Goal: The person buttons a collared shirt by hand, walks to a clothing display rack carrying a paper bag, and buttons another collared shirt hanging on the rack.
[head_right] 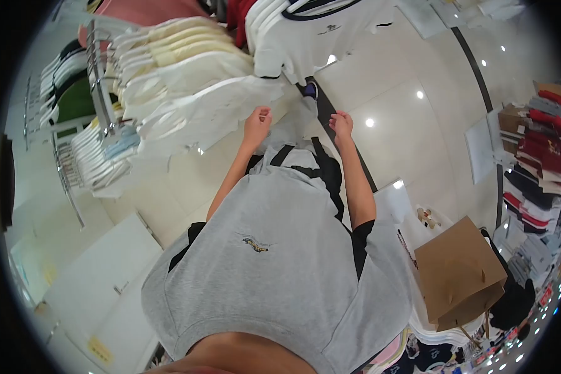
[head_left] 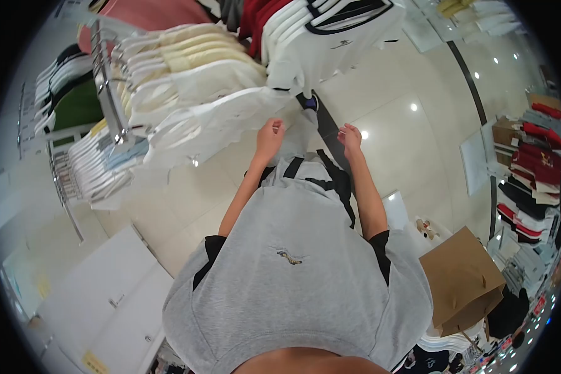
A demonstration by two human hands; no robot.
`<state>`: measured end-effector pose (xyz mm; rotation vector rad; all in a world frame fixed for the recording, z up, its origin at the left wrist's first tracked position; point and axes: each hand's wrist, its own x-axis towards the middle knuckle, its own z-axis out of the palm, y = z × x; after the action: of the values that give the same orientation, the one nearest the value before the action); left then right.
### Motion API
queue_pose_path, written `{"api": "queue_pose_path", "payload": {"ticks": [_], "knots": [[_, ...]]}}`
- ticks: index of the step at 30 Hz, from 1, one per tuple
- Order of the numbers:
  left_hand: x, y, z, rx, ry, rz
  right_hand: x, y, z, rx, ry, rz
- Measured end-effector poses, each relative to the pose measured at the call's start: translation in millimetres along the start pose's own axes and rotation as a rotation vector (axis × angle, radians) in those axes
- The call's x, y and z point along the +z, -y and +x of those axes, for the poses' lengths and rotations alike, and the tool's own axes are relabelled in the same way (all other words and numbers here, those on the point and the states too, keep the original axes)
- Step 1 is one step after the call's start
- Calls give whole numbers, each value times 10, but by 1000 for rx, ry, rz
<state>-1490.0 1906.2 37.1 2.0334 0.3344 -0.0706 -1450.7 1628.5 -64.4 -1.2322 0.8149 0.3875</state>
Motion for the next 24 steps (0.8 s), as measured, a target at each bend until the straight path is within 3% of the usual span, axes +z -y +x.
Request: {"api": "queue_pose_path", "payload": {"ticks": [4,10,13,19,22,24], "knots": [[258,-415,379,103,-146,-181,-183,439,183,-182,-70,-47],[583,-954,919,-246,-129,-599,-89,1756,668,-557,0,-203],[780,-1030,1106,-282,-154,-621,122,2471,913,-721,10,-335],[1085,-1271,1396,-335,-457,-519,578,3000,1444,-660,-18,-394],[1226,-813,1594,-276,-562,-512,608,2981,1707,-664,10,-445],[1221,-736,1590,-229,-577,-283,520,2947,1857,-669,82,-437]]}}
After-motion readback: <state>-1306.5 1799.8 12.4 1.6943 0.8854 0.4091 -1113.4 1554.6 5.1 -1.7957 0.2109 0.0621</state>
